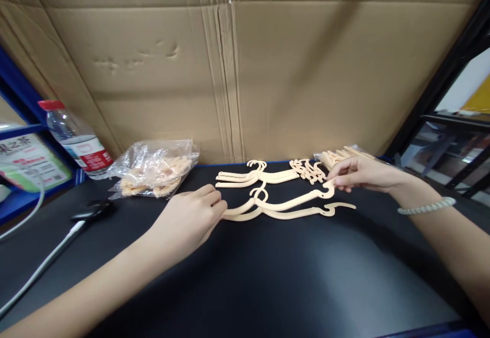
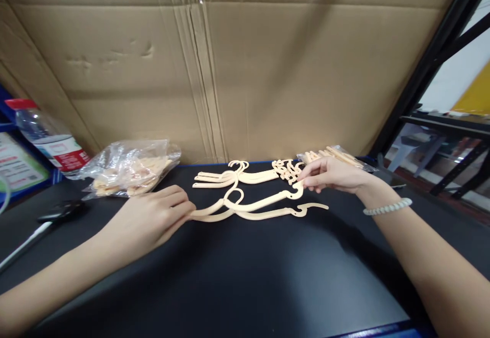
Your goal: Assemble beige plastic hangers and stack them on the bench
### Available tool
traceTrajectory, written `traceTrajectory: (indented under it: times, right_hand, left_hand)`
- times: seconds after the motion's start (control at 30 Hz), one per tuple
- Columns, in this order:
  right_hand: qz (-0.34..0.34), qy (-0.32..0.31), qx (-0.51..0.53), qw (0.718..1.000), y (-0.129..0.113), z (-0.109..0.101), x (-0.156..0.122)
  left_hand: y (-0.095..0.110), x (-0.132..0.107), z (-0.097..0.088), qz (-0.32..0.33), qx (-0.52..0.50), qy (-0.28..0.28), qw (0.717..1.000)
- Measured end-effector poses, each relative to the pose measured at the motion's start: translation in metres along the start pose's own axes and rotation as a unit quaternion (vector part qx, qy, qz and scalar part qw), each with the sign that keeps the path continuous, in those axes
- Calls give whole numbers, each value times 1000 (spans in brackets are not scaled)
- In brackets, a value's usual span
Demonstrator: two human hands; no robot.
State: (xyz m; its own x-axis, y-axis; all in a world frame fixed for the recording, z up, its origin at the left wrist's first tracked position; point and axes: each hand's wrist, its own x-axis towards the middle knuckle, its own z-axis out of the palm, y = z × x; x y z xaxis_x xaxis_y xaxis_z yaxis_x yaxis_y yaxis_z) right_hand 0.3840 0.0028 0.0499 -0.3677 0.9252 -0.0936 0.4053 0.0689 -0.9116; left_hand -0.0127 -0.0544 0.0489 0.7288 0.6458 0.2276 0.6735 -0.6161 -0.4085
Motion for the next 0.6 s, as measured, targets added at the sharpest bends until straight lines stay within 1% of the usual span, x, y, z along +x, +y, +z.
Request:
traceTrajectory:
  times: [0.07, 0.13, 0.2, 0.23, 0.27, 0.37, 0.47, 0.6]
  right_hand:
    - [-7, -39, -97, 995, -5, -3, -4]
    - [5, -103, -176, 979, -10, -4, -8]
    - [32, -161, -227, 960, -14, -4, -10]
    - [40, -175, -248, 952, -14, -3, -11]
    - [40, -177, -268, 946, -14, -2, -11]
    - [19, -157, -326, 932, -11, 4, -8]
    - [21, -135, -361, 922, -7, 10, -4]
    - [43, -99, -416, 903, -8, 17, -5]
  left_hand:
    - [2, 0, 1, 31, -34, -18, 999]
    - [5, 1, 2, 55, -62, -30, 996]
    - [8, 1, 4, 68, -82, -27, 994]
    - [9, 1, 5, 71, -91, -20, 993]
    - [10, 2, 5, 73, -99, -12, 992]
    - [9, 2, 7, 75, -113, 3, 991]
    - [7, 2, 8, 77, -103, -7, 992]
    - [9, 2, 8, 75, -82, -22, 994]
